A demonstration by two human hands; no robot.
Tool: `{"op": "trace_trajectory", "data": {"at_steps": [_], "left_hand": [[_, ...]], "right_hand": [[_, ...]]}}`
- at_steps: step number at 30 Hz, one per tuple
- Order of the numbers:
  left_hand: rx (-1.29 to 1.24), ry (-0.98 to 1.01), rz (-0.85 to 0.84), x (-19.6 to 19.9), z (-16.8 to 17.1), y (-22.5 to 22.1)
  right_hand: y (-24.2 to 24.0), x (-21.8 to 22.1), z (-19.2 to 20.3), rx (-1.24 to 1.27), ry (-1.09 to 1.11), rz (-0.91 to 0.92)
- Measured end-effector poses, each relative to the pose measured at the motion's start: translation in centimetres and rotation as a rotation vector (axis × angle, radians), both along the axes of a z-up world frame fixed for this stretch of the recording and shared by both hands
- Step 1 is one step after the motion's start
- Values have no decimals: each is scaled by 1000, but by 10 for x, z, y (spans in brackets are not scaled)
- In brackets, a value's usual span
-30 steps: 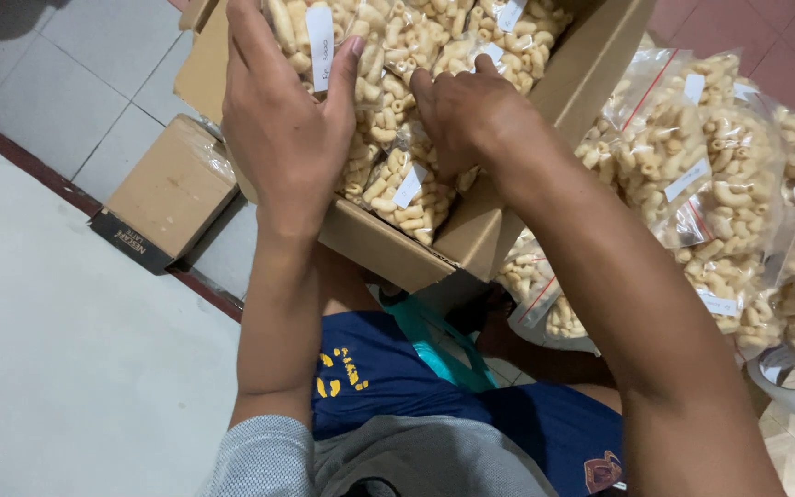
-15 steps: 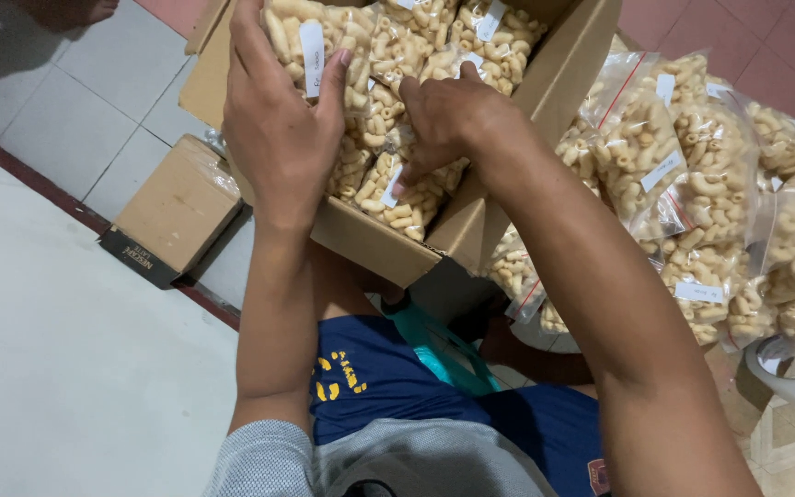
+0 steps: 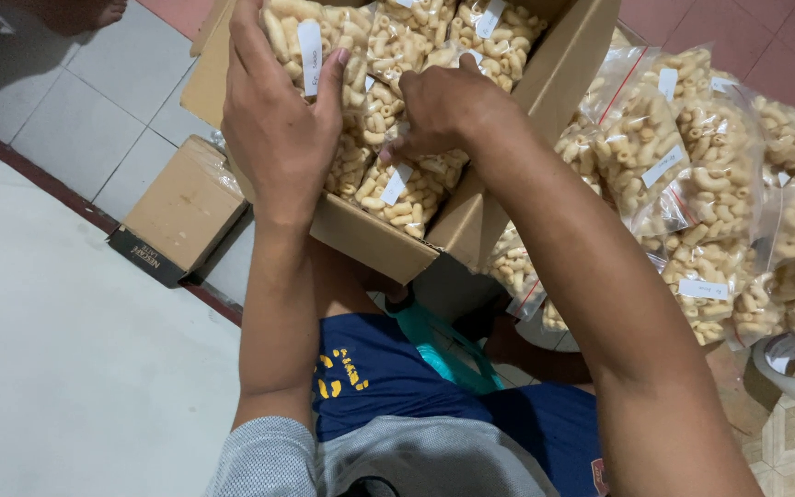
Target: The person is picking up individual plastic bags filled with snacks and placing them into a cardboard box, occasionally checking the seals.
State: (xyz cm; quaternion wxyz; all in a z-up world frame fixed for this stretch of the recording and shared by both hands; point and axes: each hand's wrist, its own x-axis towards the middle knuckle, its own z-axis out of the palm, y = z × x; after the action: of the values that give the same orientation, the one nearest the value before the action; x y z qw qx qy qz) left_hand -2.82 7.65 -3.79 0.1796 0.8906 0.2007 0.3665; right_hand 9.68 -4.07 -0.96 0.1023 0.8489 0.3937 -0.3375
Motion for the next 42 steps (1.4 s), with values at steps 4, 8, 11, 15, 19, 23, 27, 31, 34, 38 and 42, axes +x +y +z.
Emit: {"op": "trace_trajectory", "data": {"at_steps": [4, 8, 11, 15, 19, 23, 27, 31, 34, 38, 42], "left_hand": [[-11, 20, 9, 0, 0, -1], [-33, 28, 11, 0, 0, -1], [2, 21, 9, 0, -4, 0], [28, 32, 15, -1, -6, 1], [-17, 36, 15, -1, -3, -1], [55, 88, -22, 4, -16, 7], [76, 106, -160, 2, -3, 3], [87, 195, -218, 2, 5, -1], [32, 250, -207, 1, 11, -3], [-88, 438, -232, 6, 12, -1], [-110, 635, -300, 8, 20, -1]], "right_hand": [[-1, -1, 4, 77, -10, -2], [1, -5, 11, 35, 30, 14], [2, -4, 8, -18, 19, 74], [1, -5, 7, -17, 21, 69], [4, -2, 1, -36, 22, 92], [4, -2, 6, -36, 21, 89], [2, -4, 14, -83, 26, 83], [-1, 4, 11, 45, 46, -104], [-8, 12, 3, 226, -5, -163], [-19, 24, -14, 721, -147, -281], [-22, 36, -29, 1099, -185, -231]]}}
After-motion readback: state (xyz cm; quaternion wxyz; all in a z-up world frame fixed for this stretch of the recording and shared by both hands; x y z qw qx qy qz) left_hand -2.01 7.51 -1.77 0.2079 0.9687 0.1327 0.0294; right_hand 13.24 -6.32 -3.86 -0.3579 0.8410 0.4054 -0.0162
